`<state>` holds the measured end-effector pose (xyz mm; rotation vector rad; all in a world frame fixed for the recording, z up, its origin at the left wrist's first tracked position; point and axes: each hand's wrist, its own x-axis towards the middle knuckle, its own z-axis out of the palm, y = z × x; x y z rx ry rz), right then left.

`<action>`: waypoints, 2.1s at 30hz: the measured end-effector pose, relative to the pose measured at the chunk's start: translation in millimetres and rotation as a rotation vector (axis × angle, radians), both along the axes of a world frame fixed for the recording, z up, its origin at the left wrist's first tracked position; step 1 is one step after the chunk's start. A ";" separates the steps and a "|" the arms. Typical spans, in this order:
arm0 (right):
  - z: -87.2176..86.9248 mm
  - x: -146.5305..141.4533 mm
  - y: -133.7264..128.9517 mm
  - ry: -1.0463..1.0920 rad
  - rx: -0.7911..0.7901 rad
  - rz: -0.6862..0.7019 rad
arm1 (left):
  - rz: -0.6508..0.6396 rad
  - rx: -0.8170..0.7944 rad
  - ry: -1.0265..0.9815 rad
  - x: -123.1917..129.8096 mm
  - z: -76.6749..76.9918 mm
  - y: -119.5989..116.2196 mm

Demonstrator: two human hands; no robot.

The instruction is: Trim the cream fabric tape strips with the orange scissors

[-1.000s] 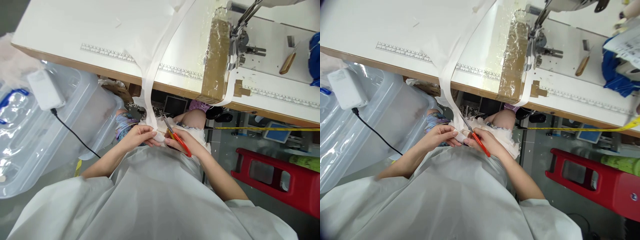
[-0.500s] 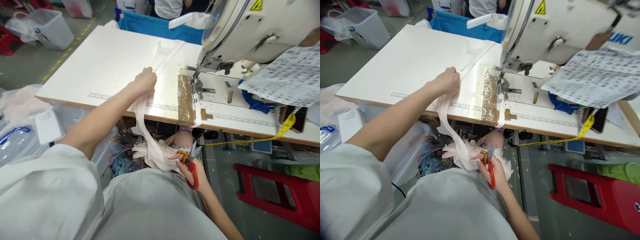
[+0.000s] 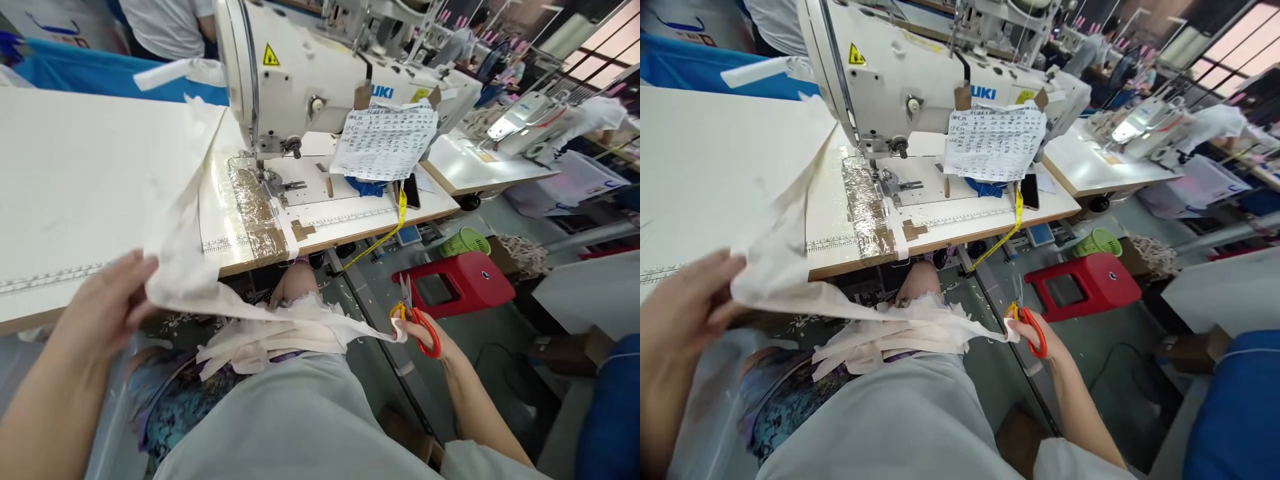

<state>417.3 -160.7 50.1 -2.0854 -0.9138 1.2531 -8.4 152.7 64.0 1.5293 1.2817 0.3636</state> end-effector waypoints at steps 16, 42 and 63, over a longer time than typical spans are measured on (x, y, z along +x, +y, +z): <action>-29.8 -148.1 132.1 0.273 -0.074 1.037 | 0.200 -0.657 -0.467 0.3 -54.5 -153.5; -37.9 -185.0 151.8 -0.362 0.057 1.296 | 0.239 -0.622 -0.449 -4.2 -56.4 -164.2; -47.4 -186.9 146.7 -0.400 0.043 1.260 | 0.254 -0.629 -0.446 -5.2 -56.6 -163.5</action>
